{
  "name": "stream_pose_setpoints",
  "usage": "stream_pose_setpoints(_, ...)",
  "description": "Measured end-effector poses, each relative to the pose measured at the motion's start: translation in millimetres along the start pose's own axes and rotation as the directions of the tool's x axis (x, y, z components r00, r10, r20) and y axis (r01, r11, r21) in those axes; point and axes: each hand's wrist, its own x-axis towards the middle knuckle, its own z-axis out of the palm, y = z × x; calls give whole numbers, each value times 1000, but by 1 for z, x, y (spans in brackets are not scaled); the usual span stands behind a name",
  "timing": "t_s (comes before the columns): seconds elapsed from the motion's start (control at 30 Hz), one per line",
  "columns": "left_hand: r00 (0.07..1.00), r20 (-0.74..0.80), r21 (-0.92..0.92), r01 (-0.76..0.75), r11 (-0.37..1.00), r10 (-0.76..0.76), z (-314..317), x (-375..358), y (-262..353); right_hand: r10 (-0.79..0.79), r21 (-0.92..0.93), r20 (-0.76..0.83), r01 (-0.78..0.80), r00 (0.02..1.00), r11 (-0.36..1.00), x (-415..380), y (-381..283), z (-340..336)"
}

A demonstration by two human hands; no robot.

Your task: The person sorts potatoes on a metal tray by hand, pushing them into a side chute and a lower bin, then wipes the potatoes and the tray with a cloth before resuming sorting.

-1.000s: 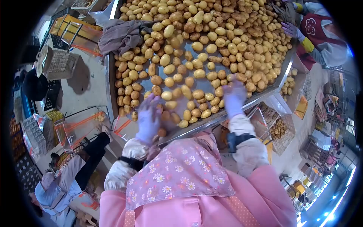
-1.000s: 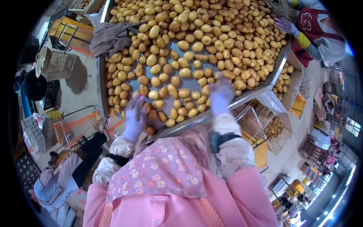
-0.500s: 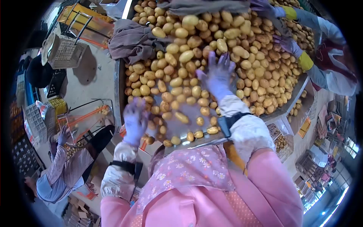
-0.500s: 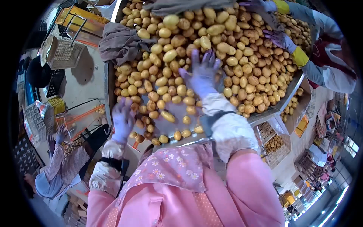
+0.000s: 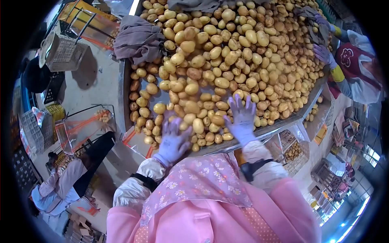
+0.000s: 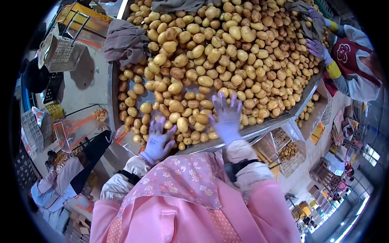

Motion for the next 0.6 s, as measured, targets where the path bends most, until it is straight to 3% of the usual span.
stream_pose_setpoints(0.03,996,80,-21,-44,999,46,-2,-10,-3,-6,-3,-3,6,1000,1000,-10,-23,8)
stream_pose_setpoints(0.13,995,43,42,-93,995,91,-25,-32,-33,-124,104,30,120,992,987,-37,-55,33)
stream_pose_setpoints(0.17,998,14,15,-59,998,59,-26,-46,-49,-361,125,73,350,930,928,-42,-39,33)
stream_pose_setpoints(0.2,1000,14,76,3,997,-5,-34,-57,-58,-579,155,111,561,808,813,-44,-25,28)
stream_pose_setpoints(0.27,998,14,141,66,988,-69,-44,-64,-69,-355,119,70,346,932,931,-2,10,26)
stream_pose_setpoints(0.3,992,-107,133,82,988,-68,-48,-59,-72,-307,-45,155,318,939,947,29,15,-2)
stream_pose_setpoints(0.33,971,-228,122,100,987,-70,-52,-53,-74,-349,-63,-78,345,934,936,57,21,10)
stream_pose_setpoints(0.4,925,-359,74,163,984,-126,-62,-4,-68,-164,120,-263,200,951,972,116,-18,8)
stream_pose_setpoints(0.43,876,-447,-43,179,983,-179,-59,24,-68,-42,96,-300,74,953,993,134,-49,3)
stream_pose_setpoints(0.47,820,-520,-159,182,970,-239,-55,52,-68,-29,238,-327,112,945,965,154,-69,5)
stream_pose_setpoints(0.5,804,-538,-226,151,962,-253,-51,80,-70,-20,250,-388,126,921,960,158,-93,10)
stream_pose_setpoints(0.53,779,-508,-405,161,900,-367,-41,102,-70,-118,183,-197,154,973,971,150,-108,-4)
stream_pose_setpoints(0.57,805,-501,-340,153,928,-316,-40,122,-67,-200,120,7,197,980,973,133,-118,-21)
stream_pose_setpoints(0.6,842,-473,-274,140,952,-260,-35,129,-57,-275,193,-33,276,961,942,111,-111,-6)
